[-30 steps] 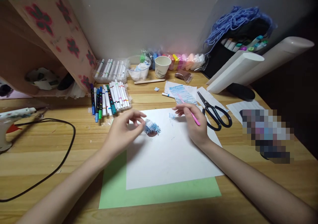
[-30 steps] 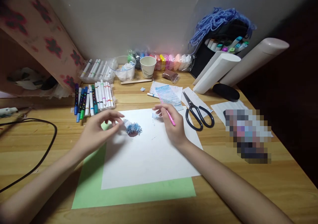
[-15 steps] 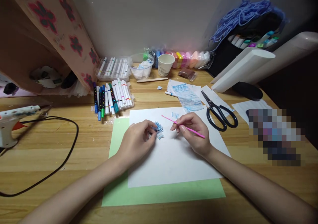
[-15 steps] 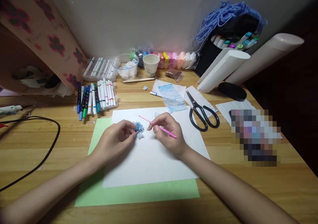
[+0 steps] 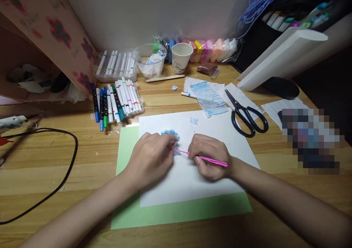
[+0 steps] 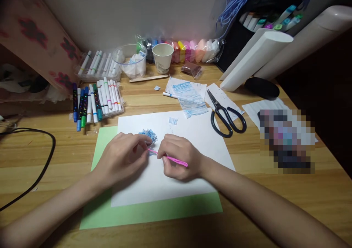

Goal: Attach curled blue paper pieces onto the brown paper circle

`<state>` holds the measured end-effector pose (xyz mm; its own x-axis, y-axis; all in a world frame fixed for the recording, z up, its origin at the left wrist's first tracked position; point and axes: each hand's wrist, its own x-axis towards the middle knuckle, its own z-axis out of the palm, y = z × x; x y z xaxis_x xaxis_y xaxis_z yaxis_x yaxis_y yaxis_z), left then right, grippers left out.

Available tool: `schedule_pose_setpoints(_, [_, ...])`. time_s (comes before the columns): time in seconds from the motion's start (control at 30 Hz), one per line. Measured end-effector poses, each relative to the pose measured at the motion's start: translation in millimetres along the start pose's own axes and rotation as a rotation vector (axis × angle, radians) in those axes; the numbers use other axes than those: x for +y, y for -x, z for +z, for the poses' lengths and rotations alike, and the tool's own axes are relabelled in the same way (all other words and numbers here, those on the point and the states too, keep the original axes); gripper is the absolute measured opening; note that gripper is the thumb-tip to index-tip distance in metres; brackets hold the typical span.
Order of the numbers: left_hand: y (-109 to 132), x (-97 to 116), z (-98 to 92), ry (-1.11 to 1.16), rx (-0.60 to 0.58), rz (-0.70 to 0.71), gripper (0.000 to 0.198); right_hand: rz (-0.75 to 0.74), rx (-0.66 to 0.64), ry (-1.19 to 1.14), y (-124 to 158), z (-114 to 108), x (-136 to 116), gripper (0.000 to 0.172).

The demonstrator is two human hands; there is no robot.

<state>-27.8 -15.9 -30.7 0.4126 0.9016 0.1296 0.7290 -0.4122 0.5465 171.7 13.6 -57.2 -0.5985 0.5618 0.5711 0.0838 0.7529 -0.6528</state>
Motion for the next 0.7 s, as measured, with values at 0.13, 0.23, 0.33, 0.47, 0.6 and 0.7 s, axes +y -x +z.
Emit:
schedule_pose_setpoints(0.13, [-4.1, 0.7, 0.4, -0.025, -0.024, -0.021, 0.023, 0.0, -0.025, 0.023, 0.9, -0.7, 2.0, 0.023])
schedule_pose_setpoints(0.23, [-9.1, 0.3, -0.1, -0.05, -0.031, -0.057, 0.024, -0.004, -0.018, 0.042, 1.3, -1.2, 2.9, 0.023])
schedule_pose_setpoints(0.33, [-12.8, 0.9, -1.8, -0.081, -0.031, -0.063, 0.024, -0.011, -0.013, 0.06, 0.8, -1.2, 3.3, 0.023])
schedule_pose_setpoints(0.47, [-15.7, 3.0, -6.1, -0.12, -0.043, -0.057, 0.024, 0.005, -0.035, 0.072, -0.1, -1.1, 3.1, 0.023])
schedule_pose_setpoints(0.6, [-16.4, 4.2, -10.4, -0.142, -0.069, -0.075, 0.026, -0.019, -0.051, 0.083, -1.3, -1.3, 2.4, 0.024])
schedule_pose_setpoints(0.7, [-15.9, 4.8, -11.3, -0.144, -0.075, -0.111, 0.027, -0.023, -0.064, 0.094, -2.3, -0.9, 2.4, 0.024])
